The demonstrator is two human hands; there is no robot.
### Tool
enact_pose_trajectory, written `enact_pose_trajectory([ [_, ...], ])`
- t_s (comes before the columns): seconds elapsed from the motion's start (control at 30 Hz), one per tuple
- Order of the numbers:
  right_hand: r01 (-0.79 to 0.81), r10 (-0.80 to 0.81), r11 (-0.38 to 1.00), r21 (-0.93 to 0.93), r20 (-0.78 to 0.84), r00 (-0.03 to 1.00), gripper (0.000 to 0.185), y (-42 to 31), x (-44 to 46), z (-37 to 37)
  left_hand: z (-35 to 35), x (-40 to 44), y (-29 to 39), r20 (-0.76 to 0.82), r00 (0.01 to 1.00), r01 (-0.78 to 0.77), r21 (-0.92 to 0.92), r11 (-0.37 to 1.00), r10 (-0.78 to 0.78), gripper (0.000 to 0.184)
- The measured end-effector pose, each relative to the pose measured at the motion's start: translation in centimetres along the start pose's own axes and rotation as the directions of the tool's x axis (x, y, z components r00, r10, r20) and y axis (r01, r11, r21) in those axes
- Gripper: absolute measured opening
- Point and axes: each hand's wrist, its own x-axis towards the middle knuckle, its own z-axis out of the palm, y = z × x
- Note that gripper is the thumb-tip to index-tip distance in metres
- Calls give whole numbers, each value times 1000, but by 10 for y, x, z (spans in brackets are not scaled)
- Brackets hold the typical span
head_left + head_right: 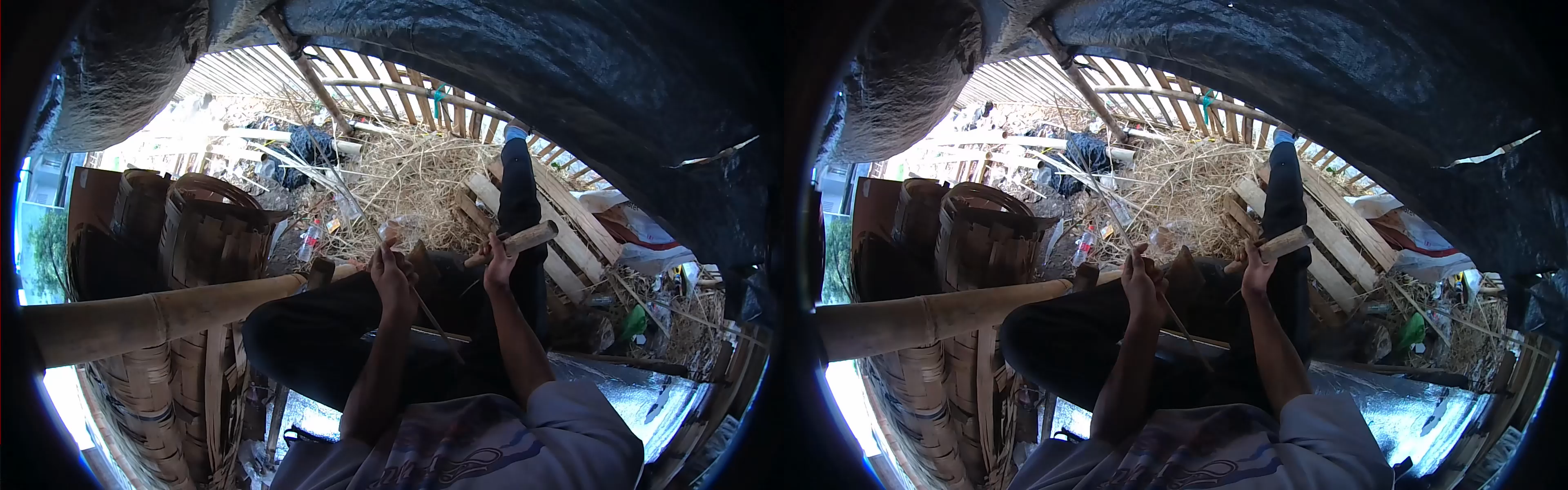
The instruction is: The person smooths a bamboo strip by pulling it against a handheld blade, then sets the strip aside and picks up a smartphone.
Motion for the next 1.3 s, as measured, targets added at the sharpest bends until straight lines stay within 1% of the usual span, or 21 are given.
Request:
enact_pose_trajectory([
  [0.07,-10,10,1000,-1,10,1000,18,-8,-4,5,2,-9,10,45,992,123,-116,986,-118,22],
  [0.17,-23,23,1000,3,101,995,17,-18,-13,11,-2,-17,23,65,968,252,-190,949,-244,21],
  [0.23,34,-38,999,23,246,969,16,-31,-19,21,-2,-25,32,92,956,292,-183,939,-279,20],
  [0.27,33,-37,999,19,249,968,16,-41,-22,27,-2,-27,35,123,940,335,-167,927,-317,20],
  [0.33,122,-161,987,108,513,843,18,-67,-28,46,-7,-31,35,172,926,363,-164,917,-335,19],
  [0.37,128,-164,986,104,518,839,18,-80,-31,56,-9,-33,36,220,910,388,-157,908,-351,19],
  [0.43,188,-275,961,201,661,698,24,-105,-37,76,-15,-36,41,242,898,403,-122,907,-366,18],
  [0.47,221,-283,959,179,676,681,26,-115,-40,83,-18,-38,44,255,887,416,-83,906,-384,19],
  [0.5,213,-274,961,175,690,670,26,-125,-45,92,-19,-42,49,252,892,409,-101,907,-375,19],
  [0.57,218,-372,928,302,769,519,27,-140,-56,112,-20,-54,67,256,880,411,14,911,-401,19],
  [0.6,218,-361,932,289,777,516,29,-146,-66,119,-22,-62,74,245,887,404,1,915,-392,19],
  [0.67,226,-413,910,349,821,394,29,-151,-81,134,-25,-74,84,264,875,389,118,914,-407,18],
  [0.7,223,-452,891,396,825,340,28,-149,-88,140,-28,-76,86,261,878,385,116,915,-402,18],
  [0.77,228,-488,868,442,844,224,24,-148,-96,150,-33,-81,88,272,898,301,197,933,-347,19],
  [0.93,288,-491,851,438,859,144,19,-136,-110,155,-36,-78,82,227,945,170,281,945,-237,20],
  [1.03,304,-430,873,382,896,108,17,-136,-108,156,-41,-70,75,224,956,114,318,941,-191,20],
  [1.1,388,-443,825,410,897,-6,17,-127,-105,155,-43,-63,63,238,954,104,315,943,-184,20],
  [1.13,463,-391,805,371,919,-55,18,-122,-103,153,-42,-60,55,235,964,45,316,948,-124,20],
  [1.17,468,-378,807,360,924,-58,18,-116,-99,154,-41,-59,48,234,970,-15,316,948,-63,20],
  [1.23,461,-349,816,349,933,-88,17,-103,-90,156,-39,-60,46,212,972,53,223,973,-101,20],
  [1.3,438,-341,834,336,937,-70,18,-100,-89,158,-42,-56,46,192,972,111,135,985,-136,19],
])
